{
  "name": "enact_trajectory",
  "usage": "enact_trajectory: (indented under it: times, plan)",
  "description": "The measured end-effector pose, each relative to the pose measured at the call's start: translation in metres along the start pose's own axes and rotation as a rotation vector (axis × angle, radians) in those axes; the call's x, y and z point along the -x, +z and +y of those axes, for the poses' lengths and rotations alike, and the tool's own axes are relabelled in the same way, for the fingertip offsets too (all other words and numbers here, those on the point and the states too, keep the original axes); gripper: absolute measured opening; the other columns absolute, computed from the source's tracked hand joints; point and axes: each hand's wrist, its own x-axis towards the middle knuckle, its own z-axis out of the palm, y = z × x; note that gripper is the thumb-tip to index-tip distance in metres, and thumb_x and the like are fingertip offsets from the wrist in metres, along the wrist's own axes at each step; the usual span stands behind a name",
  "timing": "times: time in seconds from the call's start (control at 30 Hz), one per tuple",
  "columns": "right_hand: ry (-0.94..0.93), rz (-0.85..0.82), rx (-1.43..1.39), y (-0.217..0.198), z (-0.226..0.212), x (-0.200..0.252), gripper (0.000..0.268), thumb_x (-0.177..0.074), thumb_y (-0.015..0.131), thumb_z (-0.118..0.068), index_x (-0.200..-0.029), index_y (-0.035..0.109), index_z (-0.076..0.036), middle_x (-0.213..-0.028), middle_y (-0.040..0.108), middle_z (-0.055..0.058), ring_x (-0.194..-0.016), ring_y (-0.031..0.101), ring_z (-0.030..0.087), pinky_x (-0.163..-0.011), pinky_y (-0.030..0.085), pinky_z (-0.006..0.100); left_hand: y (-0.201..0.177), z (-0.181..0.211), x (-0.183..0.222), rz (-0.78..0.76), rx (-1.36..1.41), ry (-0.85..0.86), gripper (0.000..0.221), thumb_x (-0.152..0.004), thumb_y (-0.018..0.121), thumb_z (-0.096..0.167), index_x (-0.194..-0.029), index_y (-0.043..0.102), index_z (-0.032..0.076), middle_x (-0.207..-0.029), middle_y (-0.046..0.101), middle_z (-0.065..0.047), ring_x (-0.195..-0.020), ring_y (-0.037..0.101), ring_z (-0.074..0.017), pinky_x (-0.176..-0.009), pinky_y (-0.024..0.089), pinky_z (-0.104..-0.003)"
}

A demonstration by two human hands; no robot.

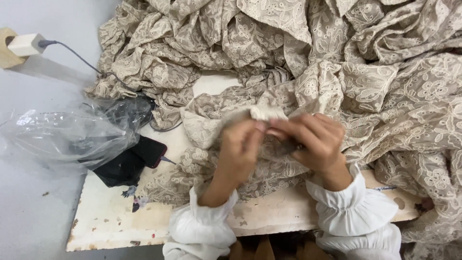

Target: Trimming excess threads from lace fabric using small scissors at a sewing factory workstation.

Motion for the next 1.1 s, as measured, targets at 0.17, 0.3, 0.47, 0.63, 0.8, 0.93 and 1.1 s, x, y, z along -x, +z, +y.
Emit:
enact_trajectory:
  times: [0.17, 0.3, 0.47, 0.63, 0.8, 0.93, 1.1]
  plan:
    - [0.357, -0.239, -0.089, -0.025, 0.007, -0.012, 0.012, -0.071, 0.069, -0.006, -0.082, 0.067, -0.002, -0.057, 0.060, 0.012, -0.040, 0.051, 0.022, -0.041, 0.040, 0.029, -0.031, -0.016, -0.005, 0.096, 0.442, 0.293, 0.025, -0.090, 0.028, -0.003, -0.083, 0.044, 0.016, -0.131, 0.040, -0.010, -0.125, 0.035, -0.0266, -0.106, 0.027, -0.046]
    - [0.284, -0.046, -0.104, -0.020, 0.026, 0.005, 0.004, -0.075, 0.070, -0.002, -0.078, 0.067, -0.004, -0.060, 0.060, 0.007, -0.043, 0.050, 0.021, -0.043, 0.041, 0.027, -0.037, 0.023, 0.025, -0.385, 0.532, -0.293, 0.062, -0.086, 0.027, 0.056, -0.081, 0.060, 0.003, -0.078, 0.063, -0.011, -0.077, 0.060, -0.0188, -0.063, 0.048, -0.031]
    - [0.076, -0.102, -0.005, -0.016, -0.010, -0.002, 0.010, -0.075, 0.066, -0.011, -0.084, 0.067, -0.007, -0.058, 0.058, 0.002, -0.044, 0.050, 0.014, -0.045, 0.042, 0.022, -0.013, 0.017, -0.001, -0.583, 0.240, -0.267, 0.049, -0.089, 0.033, 0.040, -0.076, 0.053, -0.003, -0.056, 0.047, -0.018, -0.045, 0.045, -0.0237, -0.046, 0.039, -0.033]
    - [0.103, -0.113, 0.088, -0.007, -0.007, -0.001, 0.022, -0.072, 0.070, -0.003, -0.093, 0.064, -0.005, -0.064, 0.064, 0.002, -0.047, 0.057, 0.016, -0.046, 0.044, 0.024, -0.009, -0.034, -0.010, -0.256, 0.424, -0.072, 0.060, -0.084, 0.028, 0.053, -0.107, 0.034, -0.002, -0.101, 0.036, -0.020, -0.085, 0.042, -0.0327, -0.076, 0.034, -0.045]
    - [0.405, -0.082, -0.237, -0.017, 0.013, -0.015, 0.061, -0.064, 0.076, -0.011, -0.118, 0.048, -0.001, -0.102, 0.055, 0.018, -0.080, 0.052, 0.024, -0.039, 0.035, 0.024, -0.003, -0.129, 0.008, 0.110, 0.673, 0.015, 0.107, -0.066, 0.038, 0.073, -0.136, -0.007, 0.007, -0.136, 0.027, -0.019, -0.115, 0.041, -0.0332, -0.096, 0.031, -0.054]
    - [0.560, -0.280, -0.493, 0.002, 0.003, -0.023, 0.009, -0.067, 0.070, -0.002, -0.075, 0.067, -0.005, -0.063, 0.064, 0.010, -0.044, 0.051, 0.016, -0.041, 0.038, 0.023, -0.010, -0.136, 0.005, 0.186, 0.615, -0.098, 0.122, -0.058, 0.051, 0.076, -0.134, -0.010, 0.003, -0.135, 0.021, -0.027, -0.110, 0.044, -0.0336, -0.091, 0.041, -0.045]
    - [0.540, -0.487, -0.540, 0.011, -0.016, -0.021, 0.011, -0.072, 0.064, -0.002, -0.083, 0.064, 0.001, -0.072, 0.065, 0.018, -0.059, 0.062, 0.035, -0.053, 0.047, 0.038, -0.015, -0.074, -0.005, -0.004, 0.234, -0.307, 0.064, -0.075, 0.048, 0.050, -0.113, 0.033, 0.001, -0.111, 0.046, -0.021, -0.095, 0.053, -0.0260, -0.084, 0.044, -0.043]
